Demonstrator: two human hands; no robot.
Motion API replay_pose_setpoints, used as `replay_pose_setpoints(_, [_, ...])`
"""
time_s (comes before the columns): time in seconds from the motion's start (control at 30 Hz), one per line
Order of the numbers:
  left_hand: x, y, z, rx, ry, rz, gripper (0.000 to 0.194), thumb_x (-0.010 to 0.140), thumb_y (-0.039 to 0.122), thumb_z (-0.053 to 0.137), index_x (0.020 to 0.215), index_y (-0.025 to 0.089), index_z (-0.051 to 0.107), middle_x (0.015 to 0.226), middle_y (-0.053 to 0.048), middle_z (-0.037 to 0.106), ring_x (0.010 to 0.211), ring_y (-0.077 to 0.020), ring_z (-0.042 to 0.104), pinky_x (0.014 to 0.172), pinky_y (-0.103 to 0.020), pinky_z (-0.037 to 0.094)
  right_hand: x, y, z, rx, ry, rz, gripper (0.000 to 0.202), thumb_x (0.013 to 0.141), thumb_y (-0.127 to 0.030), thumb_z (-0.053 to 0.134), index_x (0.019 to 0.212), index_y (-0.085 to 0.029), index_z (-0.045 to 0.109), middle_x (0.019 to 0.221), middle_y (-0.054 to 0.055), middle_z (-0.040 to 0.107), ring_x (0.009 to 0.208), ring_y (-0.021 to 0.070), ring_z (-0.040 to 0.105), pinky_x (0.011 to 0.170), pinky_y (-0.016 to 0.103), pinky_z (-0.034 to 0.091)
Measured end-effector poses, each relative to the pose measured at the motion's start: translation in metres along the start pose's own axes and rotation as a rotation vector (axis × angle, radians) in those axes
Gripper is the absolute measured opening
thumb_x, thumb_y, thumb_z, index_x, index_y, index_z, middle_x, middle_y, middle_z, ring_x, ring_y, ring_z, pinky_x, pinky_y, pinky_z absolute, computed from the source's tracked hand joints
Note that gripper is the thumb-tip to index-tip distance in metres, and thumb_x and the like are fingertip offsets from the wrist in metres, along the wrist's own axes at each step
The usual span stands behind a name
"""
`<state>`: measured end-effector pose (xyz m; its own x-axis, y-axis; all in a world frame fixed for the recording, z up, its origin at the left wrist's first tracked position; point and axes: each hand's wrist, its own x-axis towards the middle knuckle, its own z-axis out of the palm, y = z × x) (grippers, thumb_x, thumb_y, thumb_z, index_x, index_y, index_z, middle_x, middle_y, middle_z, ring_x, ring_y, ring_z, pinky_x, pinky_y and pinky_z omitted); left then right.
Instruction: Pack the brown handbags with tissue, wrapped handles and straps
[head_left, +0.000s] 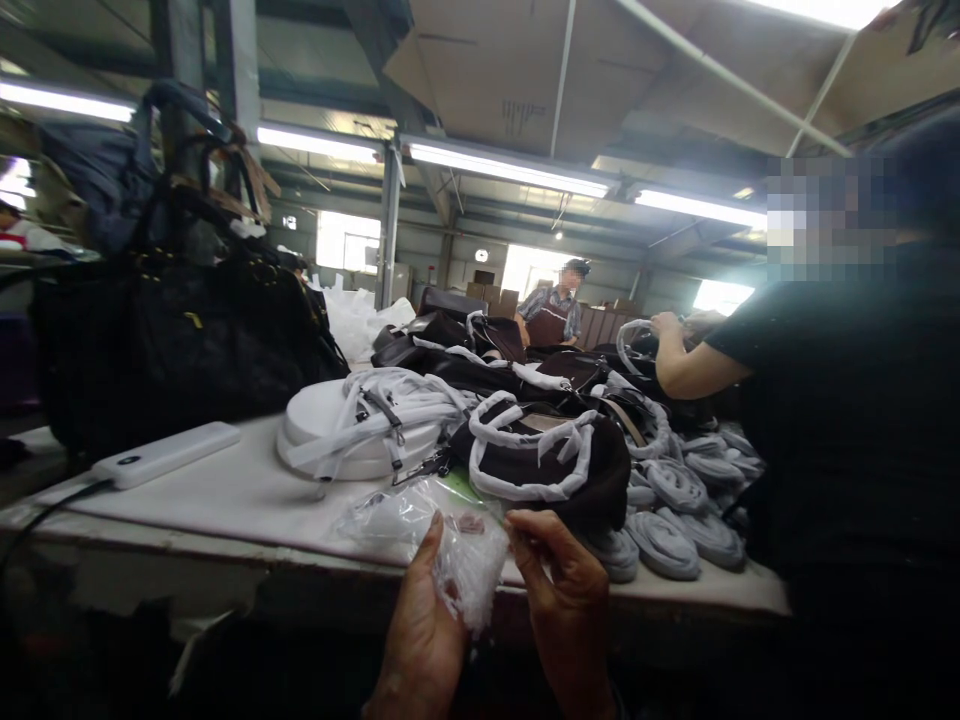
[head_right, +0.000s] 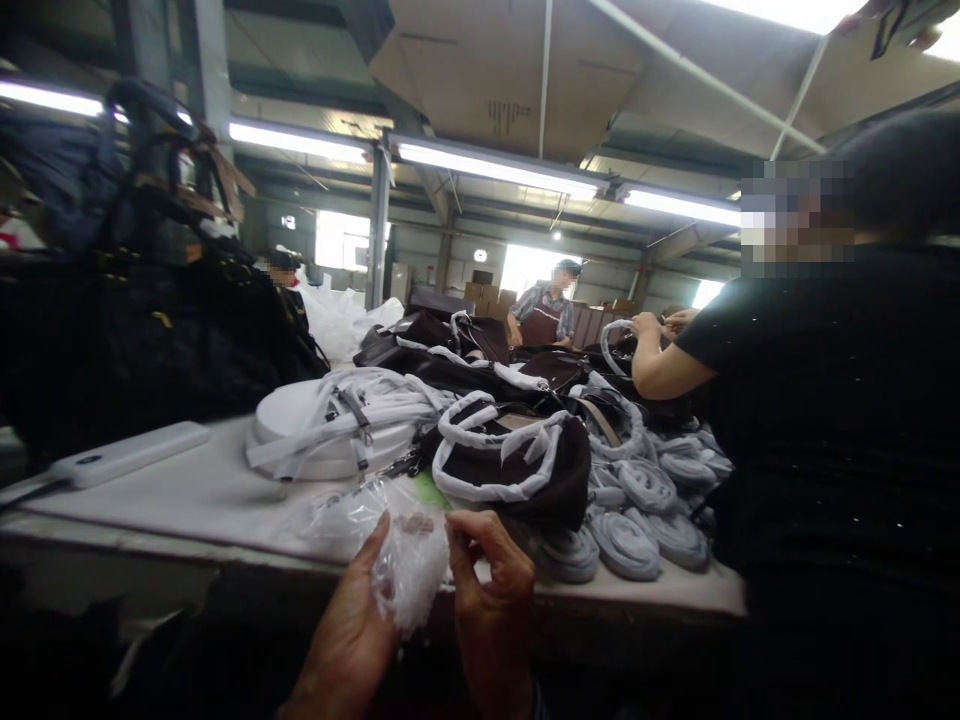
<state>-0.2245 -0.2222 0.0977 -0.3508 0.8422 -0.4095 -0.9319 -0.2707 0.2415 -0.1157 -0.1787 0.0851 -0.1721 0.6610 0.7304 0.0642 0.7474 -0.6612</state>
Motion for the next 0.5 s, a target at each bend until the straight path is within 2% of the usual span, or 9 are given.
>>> replay_pose_setpoints(0.1, [0.001,-0.002,-0.001,0.000,-0.003,-0.034,0.019,0.103,0.019,0.053,0.096,0.008,0.067,0.078,-0.011,0.077,0.062,-0.0192,0.074,0.078,-0.035,0.067,0.002,-0.005,0.001,-0.018,-0.002,-0.026,0.008,0.091,-0.025,0.070,0.095,-0.023,0.077,0.083,-0.001,0.074,0.064,0.0112,0.063,0.061,0.020,0.051])
replay_pose_setpoints(0.17, [0.003,-0.001,-0.004,0.019,0.017,-0.009,0.016,0.102,0.015,0.054,0.096,0.008,0.067,0.079,-0.011,0.077,0.065,-0.0186,0.075,0.075,-0.032,0.066,0.002,-0.008,-0.001,-0.015,0.047,-0.007,0.008,0.090,-0.027,0.071,0.095,-0.022,0.077,0.084,0.000,0.074,0.064,0.0114,0.063,0.061,0.021,0.052])
replay_pose_setpoints(0.33, [0.008,0.006,-0.008,0.058,0.087,0.100,0.014,0.101,0.013,0.057,0.093,0.009,0.067,0.077,-0.009,0.076,0.064,-0.0182,0.075,0.065,-0.029,0.066,-0.004,-0.006,-0.020,0.104,0.253,0.160,0.020,0.085,-0.036,0.078,0.097,-0.020,0.075,0.084,0.002,0.073,0.071,0.0144,0.066,0.064,0.023,0.052])
replay_pose_setpoints(0.5, [0.006,0.011,-0.008,0.060,0.113,0.113,0.016,0.102,0.012,0.054,0.092,0.008,0.067,0.076,-0.009,0.076,0.062,-0.0178,0.074,0.063,-0.030,0.066,-0.001,-0.001,-0.042,0.209,0.560,0.221,0.028,0.080,-0.031,0.084,0.101,-0.018,0.073,0.079,0.000,0.070,0.065,0.0113,0.060,0.058,0.021,0.046])
